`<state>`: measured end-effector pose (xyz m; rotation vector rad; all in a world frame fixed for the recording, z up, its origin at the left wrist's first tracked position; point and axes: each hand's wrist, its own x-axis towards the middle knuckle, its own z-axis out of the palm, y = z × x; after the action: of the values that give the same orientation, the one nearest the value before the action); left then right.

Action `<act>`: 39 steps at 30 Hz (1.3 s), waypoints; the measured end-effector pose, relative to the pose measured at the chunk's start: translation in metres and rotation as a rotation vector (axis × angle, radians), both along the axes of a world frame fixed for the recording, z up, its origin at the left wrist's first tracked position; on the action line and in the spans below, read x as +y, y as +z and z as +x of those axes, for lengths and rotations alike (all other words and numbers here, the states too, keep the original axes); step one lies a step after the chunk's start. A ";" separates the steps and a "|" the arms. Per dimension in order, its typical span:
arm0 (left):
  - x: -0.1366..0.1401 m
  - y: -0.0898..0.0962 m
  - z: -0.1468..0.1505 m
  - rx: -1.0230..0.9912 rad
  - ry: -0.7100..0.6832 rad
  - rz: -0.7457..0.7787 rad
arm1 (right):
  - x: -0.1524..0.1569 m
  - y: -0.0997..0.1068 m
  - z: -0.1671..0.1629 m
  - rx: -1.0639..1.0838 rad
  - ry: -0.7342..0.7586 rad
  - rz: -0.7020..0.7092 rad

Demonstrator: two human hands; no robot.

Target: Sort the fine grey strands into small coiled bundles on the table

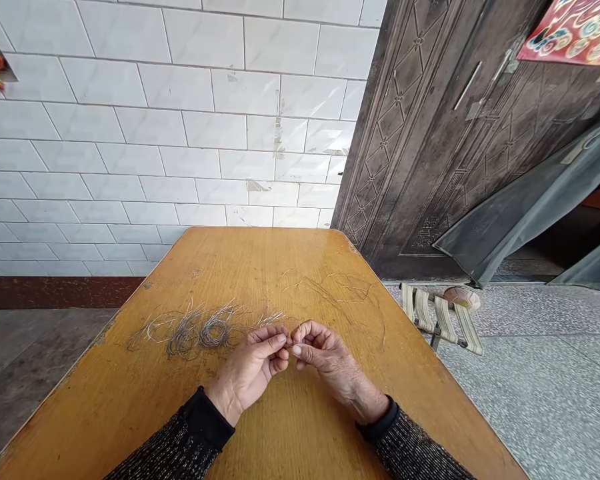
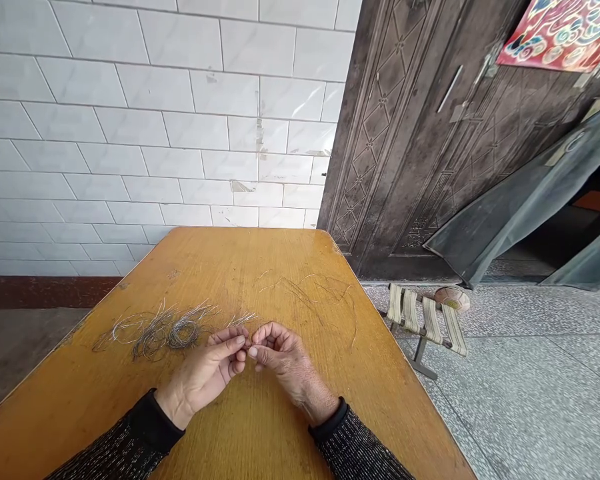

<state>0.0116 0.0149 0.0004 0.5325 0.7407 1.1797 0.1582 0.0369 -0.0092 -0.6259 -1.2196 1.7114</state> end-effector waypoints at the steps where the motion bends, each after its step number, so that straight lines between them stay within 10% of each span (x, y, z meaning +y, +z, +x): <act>1: 0.000 0.001 0.000 -0.001 -0.006 -0.004 | 0.000 0.000 0.000 0.000 -0.017 -0.003; 39: 0.003 0.000 -0.008 0.092 -0.095 0.103 | 0.003 -0.002 0.005 0.067 0.030 -0.165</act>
<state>0.0041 0.0175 0.0004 0.7048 0.7279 1.1148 0.1635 0.0402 -0.0109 -0.6458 -1.0533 1.8570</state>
